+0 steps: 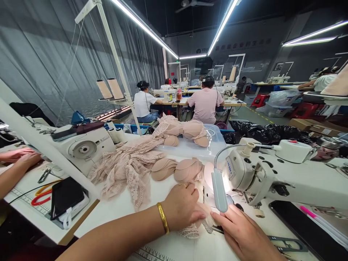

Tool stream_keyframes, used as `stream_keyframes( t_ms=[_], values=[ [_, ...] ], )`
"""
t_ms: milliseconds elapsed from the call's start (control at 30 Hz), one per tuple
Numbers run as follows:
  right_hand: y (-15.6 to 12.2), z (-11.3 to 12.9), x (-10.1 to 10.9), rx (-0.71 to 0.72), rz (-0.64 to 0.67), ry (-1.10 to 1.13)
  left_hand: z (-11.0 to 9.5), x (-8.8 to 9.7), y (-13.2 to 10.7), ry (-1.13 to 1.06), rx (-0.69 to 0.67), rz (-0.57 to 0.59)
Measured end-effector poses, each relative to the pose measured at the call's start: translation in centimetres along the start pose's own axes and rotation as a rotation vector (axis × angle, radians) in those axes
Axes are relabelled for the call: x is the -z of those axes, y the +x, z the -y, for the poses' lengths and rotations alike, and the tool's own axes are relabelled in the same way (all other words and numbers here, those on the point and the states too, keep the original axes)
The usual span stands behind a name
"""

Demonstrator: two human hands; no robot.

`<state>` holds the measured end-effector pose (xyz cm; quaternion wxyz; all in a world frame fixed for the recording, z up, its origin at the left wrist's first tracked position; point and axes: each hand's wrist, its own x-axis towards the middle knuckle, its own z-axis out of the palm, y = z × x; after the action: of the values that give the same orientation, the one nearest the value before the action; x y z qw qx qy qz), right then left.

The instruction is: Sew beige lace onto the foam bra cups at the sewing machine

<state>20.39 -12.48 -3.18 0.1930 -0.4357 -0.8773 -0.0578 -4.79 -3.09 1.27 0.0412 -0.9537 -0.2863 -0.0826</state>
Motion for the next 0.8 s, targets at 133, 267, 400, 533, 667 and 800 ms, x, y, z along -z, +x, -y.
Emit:
stream_keyframes(
  t_ms=[133, 267, 400, 533, 667, 800],
  values=[
    [-0.1, 0.1, -0.3, -0.03, -0.004, 0.006, 0.1, 0.2, -0.2, 0.093, -0.264, -0.136],
    [-0.6, -0.5, -0.2, -0.034, 0.004, -0.024, -0.2, -1.3, 0.8, 0.048, -0.451, -0.225],
    [-1.1, -1.5, 0.1, -0.039, 0.047, -0.091, 0.2, -2.7, 2.4, -0.021, -0.534, -0.286],
    [-1.1, -1.7, 0.5, -0.059, 0.057, -0.099, 0.2, -3.1, 3.0, -0.024, -0.554, -0.22],
    [-0.9, -1.5, 1.5, -0.026, 0.052, -0.029, -0.2, -3.2, 2.9, -0.029, -0.502, -0.223],
    [-0.9, -1.5, 2.2, -0.002, 0.107, 0.004, -0.4, -3.1, 3.0, -0.053, -0.507, -0.207]
  ],
)
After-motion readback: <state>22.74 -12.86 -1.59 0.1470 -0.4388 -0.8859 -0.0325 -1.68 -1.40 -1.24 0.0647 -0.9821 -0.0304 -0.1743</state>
